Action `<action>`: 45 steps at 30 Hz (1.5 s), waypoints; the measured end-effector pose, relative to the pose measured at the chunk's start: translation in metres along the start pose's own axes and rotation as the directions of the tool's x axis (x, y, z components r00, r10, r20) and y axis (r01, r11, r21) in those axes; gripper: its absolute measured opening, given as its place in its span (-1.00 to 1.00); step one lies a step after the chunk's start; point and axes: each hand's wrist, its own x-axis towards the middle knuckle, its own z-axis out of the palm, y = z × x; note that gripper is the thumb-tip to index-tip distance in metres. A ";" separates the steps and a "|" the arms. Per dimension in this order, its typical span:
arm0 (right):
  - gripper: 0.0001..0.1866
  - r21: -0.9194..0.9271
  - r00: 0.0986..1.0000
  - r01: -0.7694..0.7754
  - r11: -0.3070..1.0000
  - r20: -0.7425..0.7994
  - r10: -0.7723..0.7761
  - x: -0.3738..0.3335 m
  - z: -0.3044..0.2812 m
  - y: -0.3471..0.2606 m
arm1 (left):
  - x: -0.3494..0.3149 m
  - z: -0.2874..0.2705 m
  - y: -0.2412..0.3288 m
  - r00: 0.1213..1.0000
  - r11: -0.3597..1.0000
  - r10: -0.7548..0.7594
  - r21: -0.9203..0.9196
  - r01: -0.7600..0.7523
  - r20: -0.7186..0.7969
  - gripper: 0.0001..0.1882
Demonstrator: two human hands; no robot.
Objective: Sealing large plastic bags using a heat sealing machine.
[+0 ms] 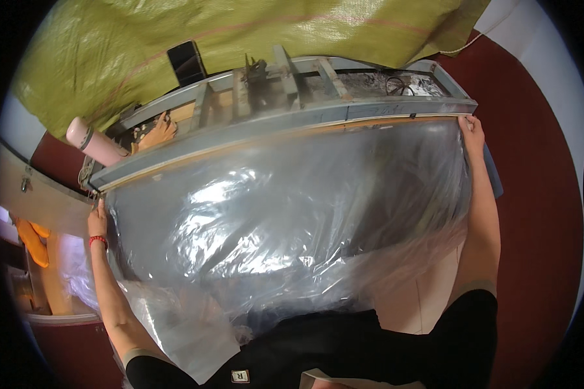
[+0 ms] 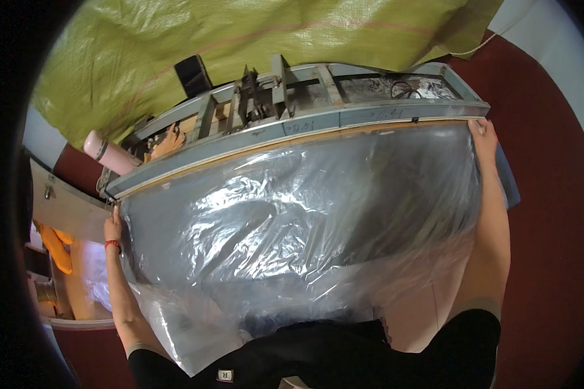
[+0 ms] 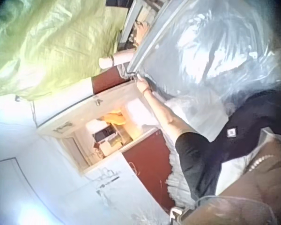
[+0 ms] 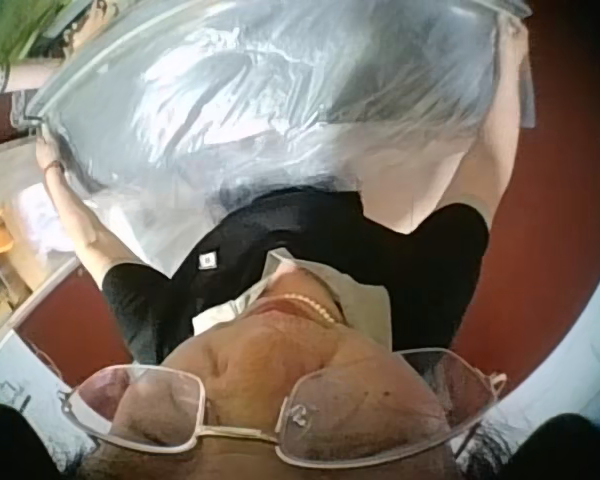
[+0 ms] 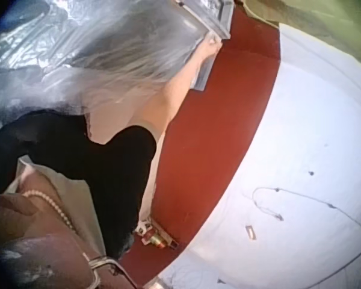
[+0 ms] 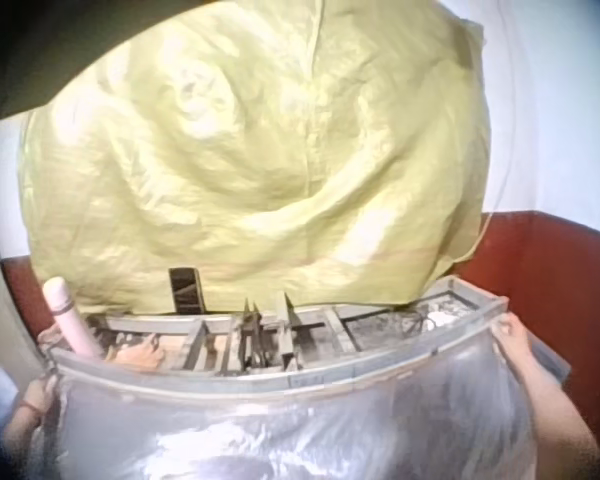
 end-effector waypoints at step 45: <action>-0.84 0.324 0.340 -0.551 0.769 0.929 -0.147 -0.232 0.111 -0.323 | -0.155 0.057 0.246 0.973 0.486 0.232 -0.866 -0.116 0.000 -0.87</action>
